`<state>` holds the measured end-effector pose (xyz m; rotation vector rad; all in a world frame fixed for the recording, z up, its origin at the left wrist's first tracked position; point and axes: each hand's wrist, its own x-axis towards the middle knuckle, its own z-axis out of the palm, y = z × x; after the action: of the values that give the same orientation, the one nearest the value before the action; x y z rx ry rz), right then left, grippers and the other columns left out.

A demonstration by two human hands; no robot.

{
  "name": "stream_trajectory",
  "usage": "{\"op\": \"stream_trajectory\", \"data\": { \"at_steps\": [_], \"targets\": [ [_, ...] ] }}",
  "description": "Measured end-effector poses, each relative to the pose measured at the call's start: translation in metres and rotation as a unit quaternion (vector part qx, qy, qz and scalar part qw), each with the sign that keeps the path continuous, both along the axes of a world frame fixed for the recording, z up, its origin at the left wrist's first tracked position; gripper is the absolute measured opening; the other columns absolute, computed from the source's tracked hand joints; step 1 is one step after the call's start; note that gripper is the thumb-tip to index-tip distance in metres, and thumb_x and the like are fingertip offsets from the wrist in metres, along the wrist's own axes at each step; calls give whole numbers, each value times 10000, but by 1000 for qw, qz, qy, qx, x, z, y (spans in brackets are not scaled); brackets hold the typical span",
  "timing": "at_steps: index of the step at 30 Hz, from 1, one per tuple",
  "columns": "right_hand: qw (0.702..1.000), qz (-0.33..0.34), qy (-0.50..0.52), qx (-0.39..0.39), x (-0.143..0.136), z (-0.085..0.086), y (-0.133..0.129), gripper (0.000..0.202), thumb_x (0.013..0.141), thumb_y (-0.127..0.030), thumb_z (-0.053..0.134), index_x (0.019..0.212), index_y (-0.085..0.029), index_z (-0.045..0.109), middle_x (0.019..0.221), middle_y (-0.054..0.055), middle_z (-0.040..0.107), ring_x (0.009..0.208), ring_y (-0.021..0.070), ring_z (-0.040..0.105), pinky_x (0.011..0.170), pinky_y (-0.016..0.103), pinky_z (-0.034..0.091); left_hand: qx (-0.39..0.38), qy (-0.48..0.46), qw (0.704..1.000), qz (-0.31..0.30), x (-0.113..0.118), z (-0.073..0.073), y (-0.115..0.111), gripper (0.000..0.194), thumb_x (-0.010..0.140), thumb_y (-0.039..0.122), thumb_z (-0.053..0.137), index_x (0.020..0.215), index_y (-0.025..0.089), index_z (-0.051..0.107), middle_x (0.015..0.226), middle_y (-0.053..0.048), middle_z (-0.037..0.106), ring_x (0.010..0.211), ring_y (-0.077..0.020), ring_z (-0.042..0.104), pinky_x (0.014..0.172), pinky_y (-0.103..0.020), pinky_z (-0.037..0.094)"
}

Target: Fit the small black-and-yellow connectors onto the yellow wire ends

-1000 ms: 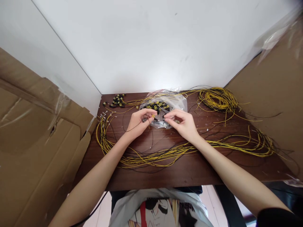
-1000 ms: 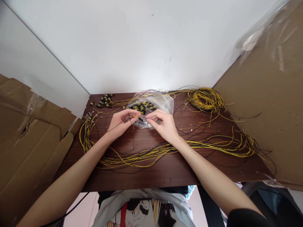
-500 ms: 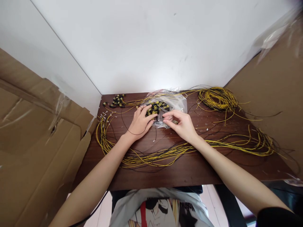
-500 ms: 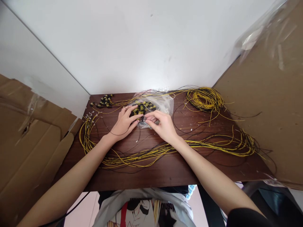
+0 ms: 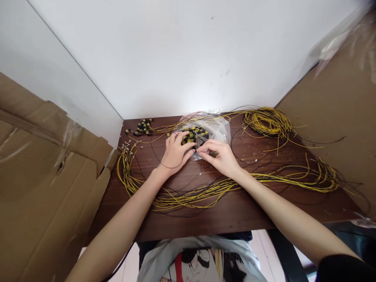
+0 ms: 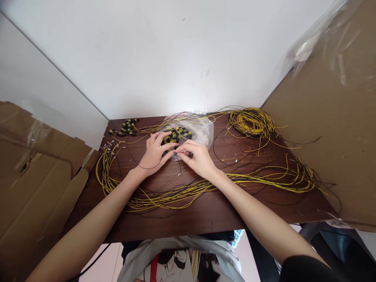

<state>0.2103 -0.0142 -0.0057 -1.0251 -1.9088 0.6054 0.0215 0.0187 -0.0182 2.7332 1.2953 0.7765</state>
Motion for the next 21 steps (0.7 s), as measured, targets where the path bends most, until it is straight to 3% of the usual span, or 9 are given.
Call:
{"op": "stream_trajectory", "data": {
  "at_steps": [9,21],
  "targets": [
    [1000,-13,6,-17,-2,-4,0,109,809,-166,606,902,-182,660,779,23,645,709,139,606,669,274,492,15,-42,999,-10,2,2,-4,160,849,273,550,853,214,699,1178,-76,567,1057,-258,410,879,-427,339],
    [998,-44,34,-20,2,0,0,69,812,-211,593,832,-185,653,792,32,640,735,154,595,617,271,473,23,-192,981,-27,4,12,-10,158,871,284,533,878,178,650,836,-50,653,823,-185,499,782,-349,413]
  ]
}}
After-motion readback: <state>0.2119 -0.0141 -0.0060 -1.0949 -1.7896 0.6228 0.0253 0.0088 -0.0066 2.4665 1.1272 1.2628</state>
